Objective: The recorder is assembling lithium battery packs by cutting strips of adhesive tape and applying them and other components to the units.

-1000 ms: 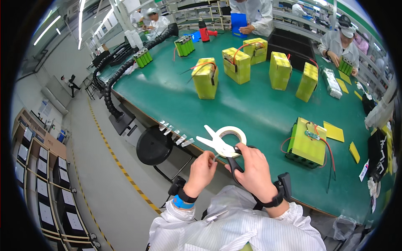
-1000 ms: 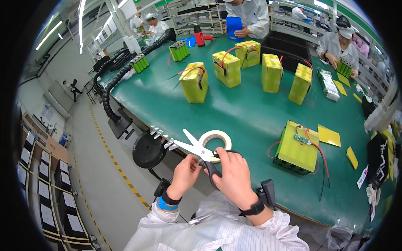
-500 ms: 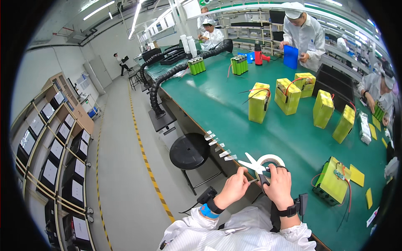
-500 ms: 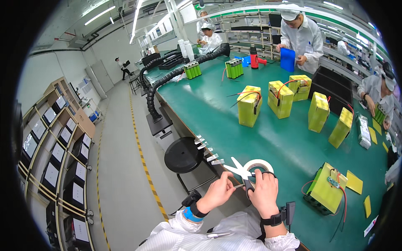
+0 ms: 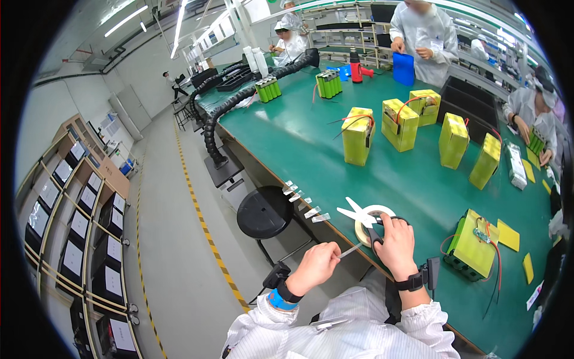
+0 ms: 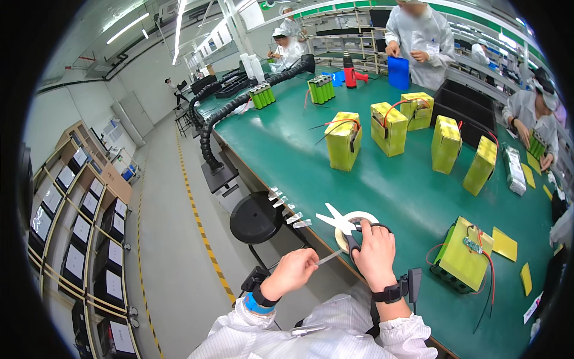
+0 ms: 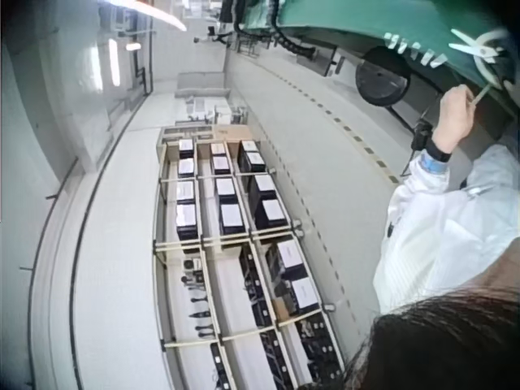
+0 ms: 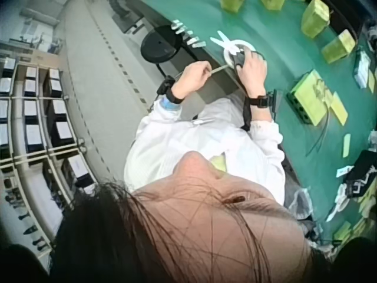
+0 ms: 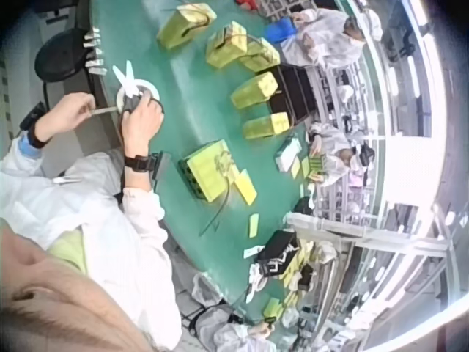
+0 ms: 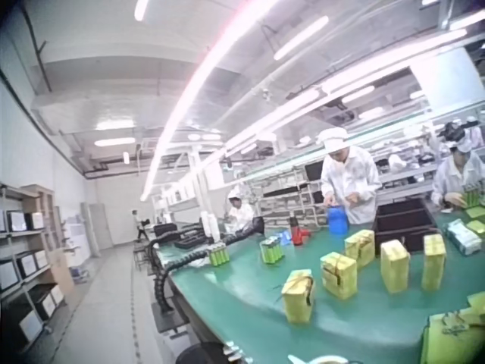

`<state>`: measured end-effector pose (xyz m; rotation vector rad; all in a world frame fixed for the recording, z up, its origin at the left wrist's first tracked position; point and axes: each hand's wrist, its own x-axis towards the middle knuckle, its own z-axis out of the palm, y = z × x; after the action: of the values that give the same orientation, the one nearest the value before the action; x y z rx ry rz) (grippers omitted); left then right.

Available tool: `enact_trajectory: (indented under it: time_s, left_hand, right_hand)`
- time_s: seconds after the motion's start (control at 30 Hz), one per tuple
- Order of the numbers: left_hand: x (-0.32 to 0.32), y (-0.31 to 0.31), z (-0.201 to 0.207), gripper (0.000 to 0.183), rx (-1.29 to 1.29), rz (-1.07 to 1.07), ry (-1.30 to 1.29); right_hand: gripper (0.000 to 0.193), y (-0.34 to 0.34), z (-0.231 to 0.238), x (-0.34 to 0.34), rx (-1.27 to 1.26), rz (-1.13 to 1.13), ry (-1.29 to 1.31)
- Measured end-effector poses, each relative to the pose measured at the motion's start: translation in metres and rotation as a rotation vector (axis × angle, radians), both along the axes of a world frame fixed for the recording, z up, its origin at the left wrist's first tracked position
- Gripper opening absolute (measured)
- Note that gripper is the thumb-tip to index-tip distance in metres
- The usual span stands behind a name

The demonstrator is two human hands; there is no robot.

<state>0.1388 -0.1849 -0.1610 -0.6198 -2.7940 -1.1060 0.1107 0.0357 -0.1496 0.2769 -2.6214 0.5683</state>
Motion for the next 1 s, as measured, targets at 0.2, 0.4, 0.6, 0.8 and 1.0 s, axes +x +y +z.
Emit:
enact_trajectory:
  time_s: [0.2,0.4,0.6,0.8,1.0]
  left_hand:
    - [0.006,-0.010,0.010,0.012,-0.059,0.031,0.000]
    - [-0.009,-0.013,0.003,0.009,0.059,0.006,-0.191]
    - [-0.017,-0.017,0.008,0.010,0.046,0.030,-0.380]
    - [-0.028,-0.022,-0.011,0.013,0.264,-0.020,-0.536]
    - [-0.031,-0.023,-0.009,0.026,0.356,-0.034,-0.642]
  right_hand:
    - [0.056,0.013,-0.002,-0.002,-0.055,-0.047,0.018]
    - [0.052,0.031,-0.003,-0.009,-0.028,-0.128,0.021]
    - [0.052,0.009,0.016,0.063,-0.626,0.253,-0.237]
    - [0.050,0.009,-0.059,0.124,-0.947,0.529,-0.824]
    - [0.057,0.007,-0.124,0.115,-0.982,0.514,-0.871]
